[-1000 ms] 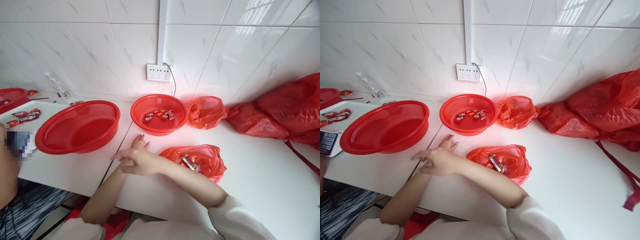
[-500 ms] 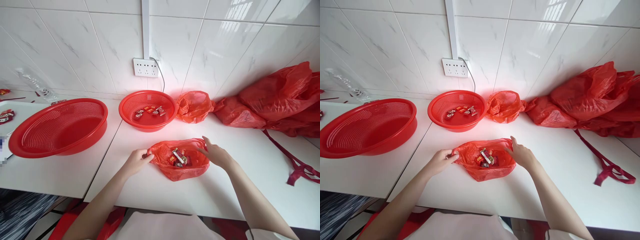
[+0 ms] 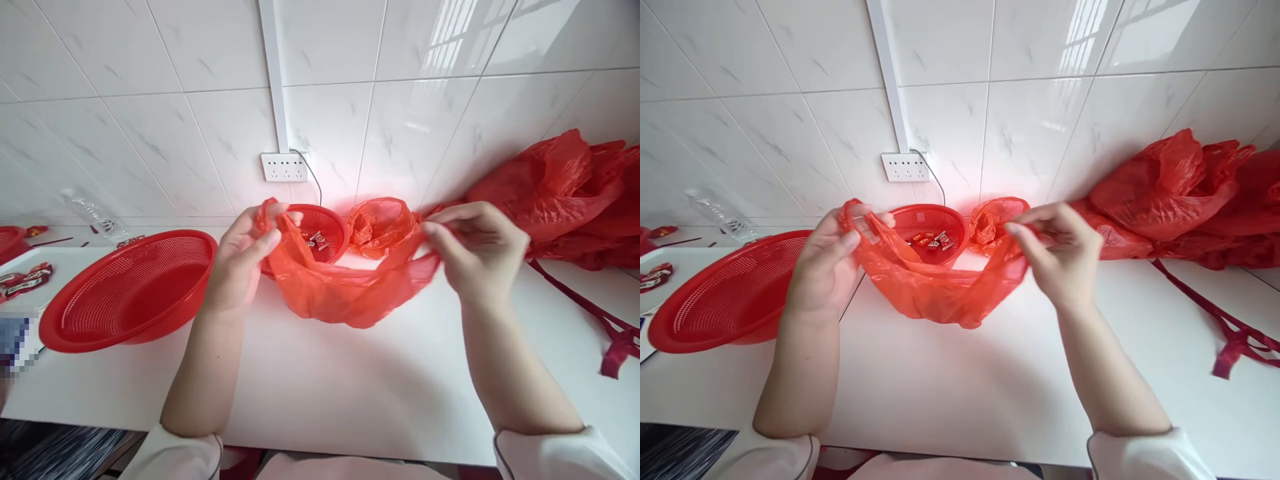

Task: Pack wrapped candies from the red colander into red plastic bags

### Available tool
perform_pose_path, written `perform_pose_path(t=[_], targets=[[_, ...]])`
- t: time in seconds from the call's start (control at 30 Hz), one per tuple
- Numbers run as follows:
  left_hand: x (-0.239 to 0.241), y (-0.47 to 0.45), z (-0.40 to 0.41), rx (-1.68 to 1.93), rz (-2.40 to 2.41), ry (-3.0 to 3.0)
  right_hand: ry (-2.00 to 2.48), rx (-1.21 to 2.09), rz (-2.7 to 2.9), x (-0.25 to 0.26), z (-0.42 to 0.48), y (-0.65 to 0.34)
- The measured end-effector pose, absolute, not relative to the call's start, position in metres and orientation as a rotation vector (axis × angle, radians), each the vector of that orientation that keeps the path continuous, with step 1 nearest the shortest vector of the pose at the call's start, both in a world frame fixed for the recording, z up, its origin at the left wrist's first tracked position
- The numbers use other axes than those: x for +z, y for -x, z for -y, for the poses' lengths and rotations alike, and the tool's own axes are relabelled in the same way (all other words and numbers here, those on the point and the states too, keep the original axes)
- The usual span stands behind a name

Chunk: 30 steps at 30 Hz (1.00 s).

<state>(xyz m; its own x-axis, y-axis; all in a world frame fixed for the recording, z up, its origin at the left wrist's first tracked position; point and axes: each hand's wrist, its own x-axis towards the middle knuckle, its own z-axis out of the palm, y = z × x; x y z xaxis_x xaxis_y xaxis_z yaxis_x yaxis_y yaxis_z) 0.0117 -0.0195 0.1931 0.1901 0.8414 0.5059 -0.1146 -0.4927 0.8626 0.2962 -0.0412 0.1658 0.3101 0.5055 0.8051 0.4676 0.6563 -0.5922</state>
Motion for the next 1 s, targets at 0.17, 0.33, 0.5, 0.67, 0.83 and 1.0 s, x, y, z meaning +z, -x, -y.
perform_pose_path(t=[0.17, 0.33, 0.5, 0.67, 0.83, 1.0], targets=[[0.195, -0.05, 0.008, 0.869, -0.673, -1.825, 0.73, 0.317, 1.793, 0.186, 0.022, -0.247], [0.169, -0.068, -0.003, 0.879, -0.764, -1.699, 0.642, 0.387, 1.862, 0.176, 0.009, -0.227], [0.156, -0.061, -0.003, 0.866, -0.768, -1.595, 0.746, 0.514, 1.794, 0.144, 0.009, -0.23], [0.15, -0.055, 0.002, 0.87, -0.783, -1.564, 0.825, 0.355, 1.682, 0.133, 0.016, -0.231], [0.15, -0.043, -0.004, 0.977, -0.784, -1.443, 0.668, 0.306, 1.863, 0.14, 0.03, -0.241], [0.153, -0.038, 0.003, 0.85, -0.781, -1.82, 0.617, 0.442, 2.128, 0.142, 0.035, -0.243]])
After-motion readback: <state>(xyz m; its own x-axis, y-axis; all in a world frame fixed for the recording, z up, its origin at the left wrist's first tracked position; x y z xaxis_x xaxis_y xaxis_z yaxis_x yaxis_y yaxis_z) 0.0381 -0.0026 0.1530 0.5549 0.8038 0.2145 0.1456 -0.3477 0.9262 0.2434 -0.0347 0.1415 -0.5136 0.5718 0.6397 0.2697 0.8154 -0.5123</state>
